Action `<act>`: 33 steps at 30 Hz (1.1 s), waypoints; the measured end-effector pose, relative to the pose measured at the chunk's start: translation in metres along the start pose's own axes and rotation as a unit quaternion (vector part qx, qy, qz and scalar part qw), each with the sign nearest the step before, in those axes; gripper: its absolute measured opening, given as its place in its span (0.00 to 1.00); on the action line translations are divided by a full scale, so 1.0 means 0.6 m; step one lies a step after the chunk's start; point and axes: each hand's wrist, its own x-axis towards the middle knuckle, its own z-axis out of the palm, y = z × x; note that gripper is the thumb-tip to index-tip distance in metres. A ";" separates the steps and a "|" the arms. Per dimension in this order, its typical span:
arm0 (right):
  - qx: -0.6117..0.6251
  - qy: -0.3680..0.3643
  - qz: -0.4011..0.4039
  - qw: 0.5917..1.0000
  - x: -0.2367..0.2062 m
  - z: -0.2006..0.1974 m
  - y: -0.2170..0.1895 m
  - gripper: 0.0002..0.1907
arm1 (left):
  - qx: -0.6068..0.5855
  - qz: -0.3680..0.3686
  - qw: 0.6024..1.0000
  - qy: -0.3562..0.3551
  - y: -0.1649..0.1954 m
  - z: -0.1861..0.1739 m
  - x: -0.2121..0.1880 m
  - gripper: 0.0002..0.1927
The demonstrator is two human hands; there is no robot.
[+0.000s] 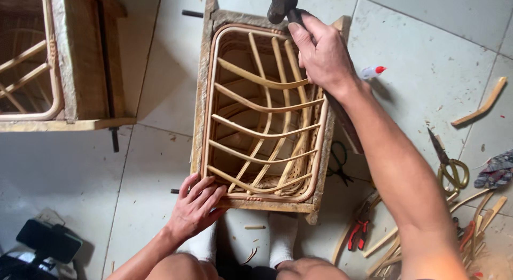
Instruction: The person sits on the floor assembling a rattan basket in a wooden jig, pressing curved rattan ribs into the woven basket body and fitting them under the rim. They tap ribs into place with a hammer and trim excess rattan with pliers.
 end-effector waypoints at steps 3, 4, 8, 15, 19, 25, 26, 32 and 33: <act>-0.002 -0.019 0.026 0.999 0.015 0.020 -0.023 0.15 | 0.007 0.010 1.000 0.003 -0.004 -0.002 0.000 0.29; 0.002 -0.034 0.063 0.997 0.023 0.031 -0.032 0.16 | 0.005 0.010 1.000 0.003 -0.005 -0.002 0.000 0.29; 0.018 -0.049 0.006 0.999 0.060 0.082 -0.067 0.15 | -0.010 0.005 1.000 0.006 -0.010 -0.004 -0.002 0.31; 0.009 -0.053 0.040 0.998 0.030 0.057 -0.074 0.13 | -0.010 0.011 1.000 0.009 -0.006 -0.007 -0.007 0.29; 0.039 0.062 0.116 0.991 -0.115 -0.028 -0.044 0.11 | -0.010 0.015 0.999 0.037 0.002 -0.004 -0.007 0.27; 0.003 0.177 0.191 0.965 -0.431 -0.060 -0.017 0.10 | -0.007 -0.003 1.000 0.020 0.012 -0.002 -0.008 0.28; 0.005 0.173 0.204 0.964 -0.472 -0.050 -0.014 0.09 | -0.009 -0.007 1.000 0.014 0.013 -0.001 -0.008 0.28; 0.031 0.209 0.230 0.950 -0.573 0.031 0.025 0.10 | 0.019 -0.005 1.000 0.015 0.025 0.002 -0.004 0.29; -0.003 0.215 0.261 0.941 -0.573 0.040 0.039 0.11 | 0.016 -0.013 1.000 0.016 0.027 0.002 -0.004 0.29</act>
